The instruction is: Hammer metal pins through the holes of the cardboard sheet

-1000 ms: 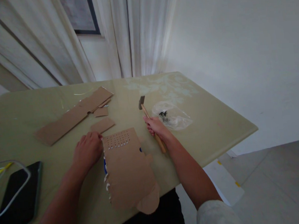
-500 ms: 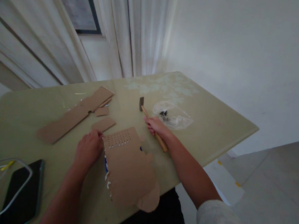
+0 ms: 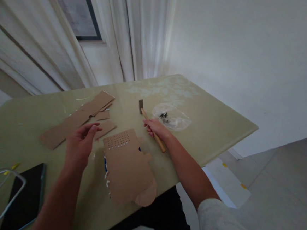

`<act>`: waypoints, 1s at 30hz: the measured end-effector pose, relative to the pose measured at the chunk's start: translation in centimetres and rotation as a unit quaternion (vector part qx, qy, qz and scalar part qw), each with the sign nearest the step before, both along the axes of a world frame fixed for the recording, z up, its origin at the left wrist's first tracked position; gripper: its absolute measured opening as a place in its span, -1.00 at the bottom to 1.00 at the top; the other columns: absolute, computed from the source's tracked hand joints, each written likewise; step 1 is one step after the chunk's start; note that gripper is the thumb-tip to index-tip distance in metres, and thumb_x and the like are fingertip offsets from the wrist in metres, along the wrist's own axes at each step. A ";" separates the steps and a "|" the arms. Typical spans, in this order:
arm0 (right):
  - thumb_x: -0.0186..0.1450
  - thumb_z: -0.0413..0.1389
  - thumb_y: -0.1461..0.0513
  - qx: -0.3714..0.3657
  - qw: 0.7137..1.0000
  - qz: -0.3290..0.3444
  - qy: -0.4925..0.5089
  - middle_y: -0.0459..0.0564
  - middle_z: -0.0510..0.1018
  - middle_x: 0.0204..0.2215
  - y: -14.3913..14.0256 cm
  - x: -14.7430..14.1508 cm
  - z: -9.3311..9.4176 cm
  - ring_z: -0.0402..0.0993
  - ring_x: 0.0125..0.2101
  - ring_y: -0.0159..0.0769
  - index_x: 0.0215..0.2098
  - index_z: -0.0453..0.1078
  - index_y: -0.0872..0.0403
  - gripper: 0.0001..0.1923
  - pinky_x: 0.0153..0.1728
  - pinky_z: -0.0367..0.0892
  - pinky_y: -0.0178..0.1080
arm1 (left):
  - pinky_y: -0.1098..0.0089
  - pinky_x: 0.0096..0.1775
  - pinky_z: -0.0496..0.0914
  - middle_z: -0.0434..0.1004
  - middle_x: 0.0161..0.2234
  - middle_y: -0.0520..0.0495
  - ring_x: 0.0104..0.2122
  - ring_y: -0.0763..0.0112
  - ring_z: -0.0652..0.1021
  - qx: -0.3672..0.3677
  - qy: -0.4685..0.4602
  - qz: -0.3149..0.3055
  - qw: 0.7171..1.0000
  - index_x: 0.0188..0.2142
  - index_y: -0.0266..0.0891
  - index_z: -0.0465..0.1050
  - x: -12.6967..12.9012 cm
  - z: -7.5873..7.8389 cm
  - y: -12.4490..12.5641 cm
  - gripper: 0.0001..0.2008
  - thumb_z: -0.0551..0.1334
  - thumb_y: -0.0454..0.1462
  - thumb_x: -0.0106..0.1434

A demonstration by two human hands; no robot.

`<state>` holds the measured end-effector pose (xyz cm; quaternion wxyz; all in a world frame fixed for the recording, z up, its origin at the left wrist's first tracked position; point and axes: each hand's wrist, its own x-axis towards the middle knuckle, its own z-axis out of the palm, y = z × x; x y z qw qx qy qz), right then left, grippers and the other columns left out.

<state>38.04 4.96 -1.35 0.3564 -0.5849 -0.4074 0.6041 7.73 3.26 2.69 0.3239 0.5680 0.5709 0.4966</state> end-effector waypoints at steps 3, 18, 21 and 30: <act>0.60 0.08 0.04 -0.006 1.000 -0.024 -0.014 -0.29 0.25 -0.70 0.0 -0.3 0.4 0.11 -0.77 -0.51 -0.33 0.30 0.00 -0.64 -0.75 0.07 -0.42 | 0.33 -0.13 0.53 0.77 -0.23 -0.09 -0.23 0.33 0.69 0.063 -0.031 -0.082 0.994 -0.03 -0.20 0.60 1.9 3.2 -0.4 -0.70 0.31 -0.06 0.41; 0.63 0.06 0.10 -0.002 0.999 -0.020 -0.039 -0.27 0.29 -0.68 -0.6 -0.9 1.2 0.15 -0.76 -0.50 -0.33 0.33 0.03 -0.65 -0.75 0.10 -0.42 | 0.29 -0.21 0.53 0.76 -0.26 -0.09 -0.28 0.26 0.71 0.013 0.086 -0.333 0.939 -0.20 -0.17 0.62 3.7 5.4 -1.0 -0.78 0.39 -0.07 0.38; 0.63 0.06 0.12 0.004 0.999 -0.011 -0.045 -0.26 0.31 -0.68 -0.6 -0.8 1.0 0.16 -0.76 -0.51 -0.33 0.33 0.03 -0.65 -0.75 0.11 -0.42 | 0.31 -0.25 0.50 0.75 -0.30 -0.07 -0.32 0.27 0.69 0.022 0.138 -0.329 0.934 -0.22 -0.16 0.65 3.5 5.7 -0.9 -0.80 0.37 -0.09 0.38; 0.56 0.17 0.05 0.037 0.996 0.029 -0.071 -0.18 0.40 -0.65 -0.6 -0.6 0.4 0.23 -0.72 -0.49 -0.38 0.41 0.05 -0.62 -0.68 0.16 -0.40 | 0.28 -0.25 0.56 0.74 -0.35 -0.07 -0.36 0.25 0.68 0.009 0.120 -0.355 0.927 -0.26 -0.14 0.63 4.0 5.9 -1.4 -0.80 0.37 -0.08 0.34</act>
